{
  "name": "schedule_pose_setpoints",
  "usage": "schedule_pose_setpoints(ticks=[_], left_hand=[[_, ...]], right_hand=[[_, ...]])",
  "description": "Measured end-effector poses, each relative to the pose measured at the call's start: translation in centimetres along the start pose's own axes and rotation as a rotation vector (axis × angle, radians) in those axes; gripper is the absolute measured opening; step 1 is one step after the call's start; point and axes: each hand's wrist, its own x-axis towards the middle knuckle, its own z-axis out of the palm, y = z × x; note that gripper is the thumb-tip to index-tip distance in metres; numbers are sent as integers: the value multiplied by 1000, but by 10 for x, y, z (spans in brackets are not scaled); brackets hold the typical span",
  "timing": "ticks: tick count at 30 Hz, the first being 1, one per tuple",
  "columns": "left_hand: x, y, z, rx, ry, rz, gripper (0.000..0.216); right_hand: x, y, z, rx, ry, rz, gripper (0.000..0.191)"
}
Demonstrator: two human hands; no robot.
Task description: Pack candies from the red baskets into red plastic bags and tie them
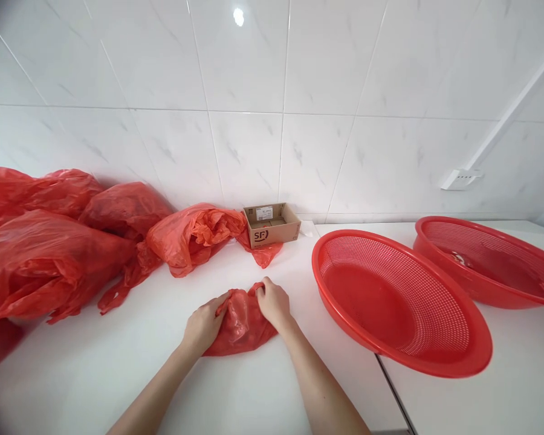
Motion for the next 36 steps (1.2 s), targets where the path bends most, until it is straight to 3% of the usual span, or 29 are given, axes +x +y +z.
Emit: schedule_pose_setpoints(ticks=[5, 9, 15, 18, 21, 23, 26, 28, 30, 32, 34, 36], left_hand=[[-31, -8, -29, -358, -87, -71, 53], [-69, -16, -37, -521, -100, -92, 51], [-101, -21, -43, -408, -47, -94, 46], [-95, -11, -49, -315, 67, -17, 46], [-85, 11, -52, -354, 164, 69, 47], [-82, 33, -53, -395, 108, 164, 45], [-85, 69, -59, -415, -134, 276, 37], [-91, 86, -69, -409, -287, 267, 34], [-101, 91, -84, -428, -353, 198, 36], [-117, 85, -105, -540, -325, 84, 38], [-140, 72, -132, -669, -214, -54, 40], [-167, 57, -162, -665, 100, -171, 40]], right_hand=[[8, 16, -13, 275, 29, 51, 18], [9, 14, -12, 447, 27, 100, 17], [4, 5, -17, 538, -9, 108, 18], [-7, -16, -29, 524, 16, 57, 16], [-30, -58, -46, 500, 10, -91, 11], [-48, -91, -57, 488, -111, -243, 11], [-71, -127, -69, 509, -301, -373, 12], [-80, -135, -72, 580, -332, -380, 8], [-82, -132, -73, 668, -342, -348, 15], [-81, -124, -69, 687, -349, -302, 31], [-80, -113, -61, 621, -345, -251, 39], [-82, -100, -50, 533, -376, -202, 37]])
